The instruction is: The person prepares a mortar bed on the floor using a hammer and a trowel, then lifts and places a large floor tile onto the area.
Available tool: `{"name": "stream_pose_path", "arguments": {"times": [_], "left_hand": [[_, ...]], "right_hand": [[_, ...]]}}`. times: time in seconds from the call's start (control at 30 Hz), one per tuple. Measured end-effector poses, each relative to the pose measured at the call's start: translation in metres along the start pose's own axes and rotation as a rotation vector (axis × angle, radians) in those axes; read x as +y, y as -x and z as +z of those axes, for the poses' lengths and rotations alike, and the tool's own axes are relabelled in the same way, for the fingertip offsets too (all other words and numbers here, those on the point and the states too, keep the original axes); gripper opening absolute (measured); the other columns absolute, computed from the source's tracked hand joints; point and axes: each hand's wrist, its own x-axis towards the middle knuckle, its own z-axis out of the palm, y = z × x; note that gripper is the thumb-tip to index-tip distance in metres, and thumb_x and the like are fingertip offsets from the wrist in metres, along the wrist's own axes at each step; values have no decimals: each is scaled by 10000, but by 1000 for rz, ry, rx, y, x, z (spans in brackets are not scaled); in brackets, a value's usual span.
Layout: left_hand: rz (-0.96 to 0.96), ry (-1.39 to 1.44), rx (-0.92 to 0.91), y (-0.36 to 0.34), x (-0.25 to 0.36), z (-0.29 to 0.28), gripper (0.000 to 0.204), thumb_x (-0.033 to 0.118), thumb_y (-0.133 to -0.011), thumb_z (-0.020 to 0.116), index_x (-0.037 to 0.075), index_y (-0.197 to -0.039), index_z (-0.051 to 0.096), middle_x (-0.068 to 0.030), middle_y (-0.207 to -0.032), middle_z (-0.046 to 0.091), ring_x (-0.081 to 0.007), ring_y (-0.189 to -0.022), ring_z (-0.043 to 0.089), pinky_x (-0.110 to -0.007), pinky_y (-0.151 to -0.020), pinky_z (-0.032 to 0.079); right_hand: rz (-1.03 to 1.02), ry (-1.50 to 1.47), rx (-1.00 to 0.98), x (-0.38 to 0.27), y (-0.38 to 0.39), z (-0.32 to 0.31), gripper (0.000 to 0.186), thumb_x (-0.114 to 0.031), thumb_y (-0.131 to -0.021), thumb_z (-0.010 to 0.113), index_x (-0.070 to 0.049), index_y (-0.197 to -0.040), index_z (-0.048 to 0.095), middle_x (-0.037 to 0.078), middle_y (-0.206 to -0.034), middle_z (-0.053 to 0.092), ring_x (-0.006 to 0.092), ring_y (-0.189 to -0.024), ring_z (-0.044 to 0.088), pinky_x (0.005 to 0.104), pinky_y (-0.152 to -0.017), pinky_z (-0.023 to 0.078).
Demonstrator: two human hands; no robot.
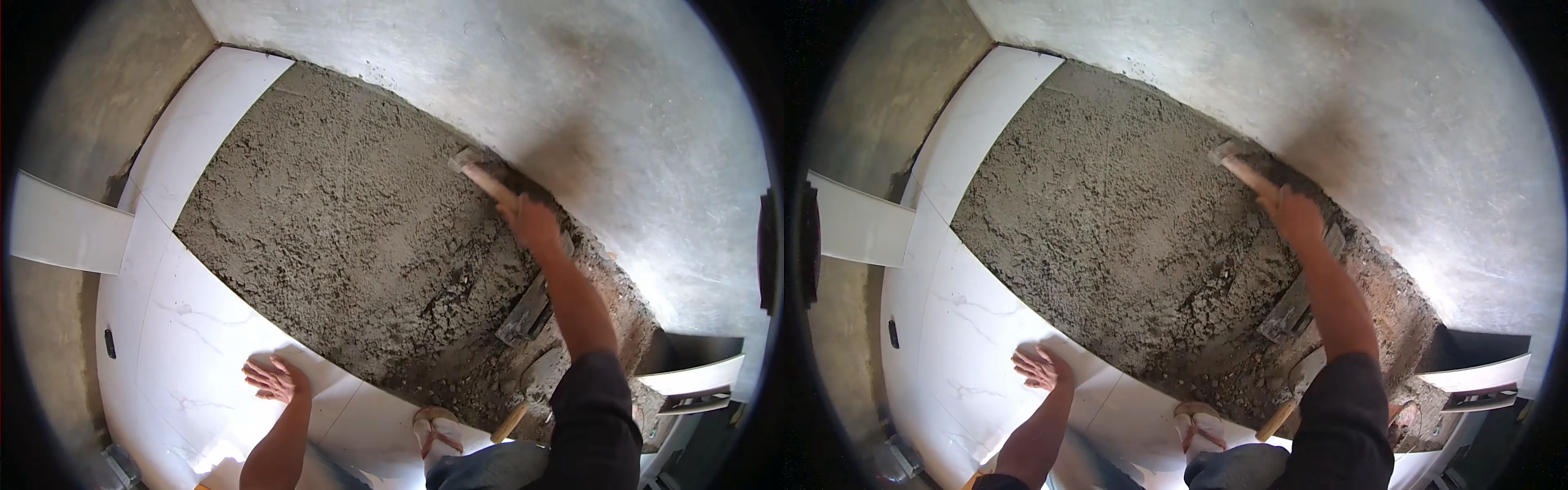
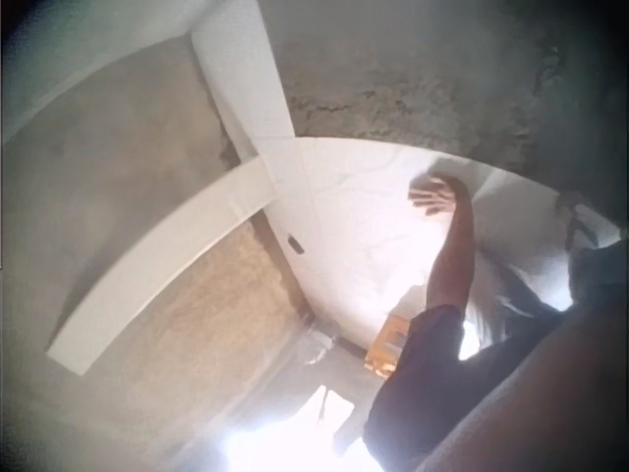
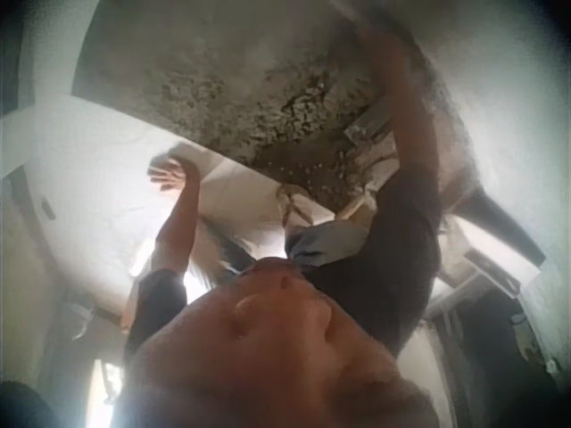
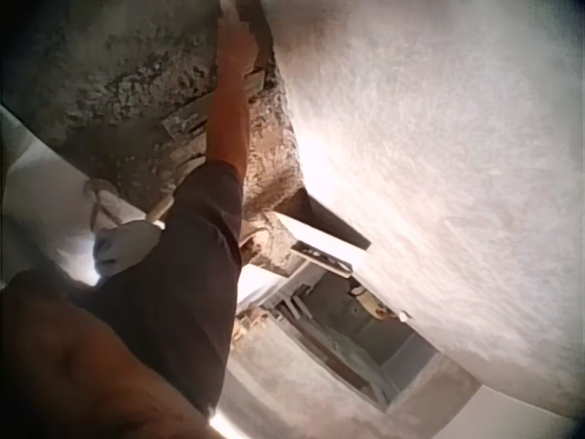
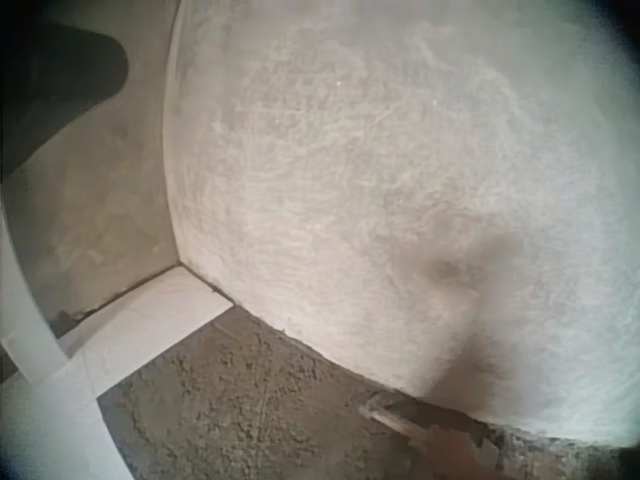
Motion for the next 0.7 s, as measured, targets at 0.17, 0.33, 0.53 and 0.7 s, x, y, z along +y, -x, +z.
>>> {"name": "stream_pose_path", "arguments": {"times": [0.17, 0.33, 0.53, 0.7], "left_hand": [[-1, 12, -1, -3, -5, -4, 747, 640, -894, 190, 166, -1466, 107, -101, -1532, 35, -294, -1410, 26, -573, -1078, 39], [-12, 33, -46, 3, 4, -2, 767, 656, -885, 184, 159, -1465, 106, -103, -1532, 34, -302, -1409, 22, -569, -1080, 36], [3, 36, 2, -2, -4, -1, 792, 668, -877, 180, 138, -1462, 112, -106, -1531, 35, -304, -1408, 22, -566, -1080, 30], [-15, 0, -24, -3, -2, -6, 772, 650, -887, 178, 140, -1462, 109, -110, -1530, 37, -305, -1408, 25, -565, -1078, 40]], "right_hand": [[-529, -151, 31, -53, 61, -10, 545, -588, -789, 561, -98, -1027, 582, 126, -874, 661, 320, -767, 653, 416, -679, 522], [-446, -55, -281, 5, 3, 3, 555, -593, -825, 524, -94, -1067, 565, 140, -943, 656, 325, -807, 644, 428, -695, 515], [-106, -159, -61, -43, 39, -18, 562, -583, -808, 536, -80, -1050, 604, 144, -929, 663, 330, -833, 645, 413, -710, 515], [-559, -82, -250, -44, 12, -41, 655, -645, -811, 488, -35, -1038, 561, 191, -890, 653, 344, -817, 646, 427, -700, 514]]}}
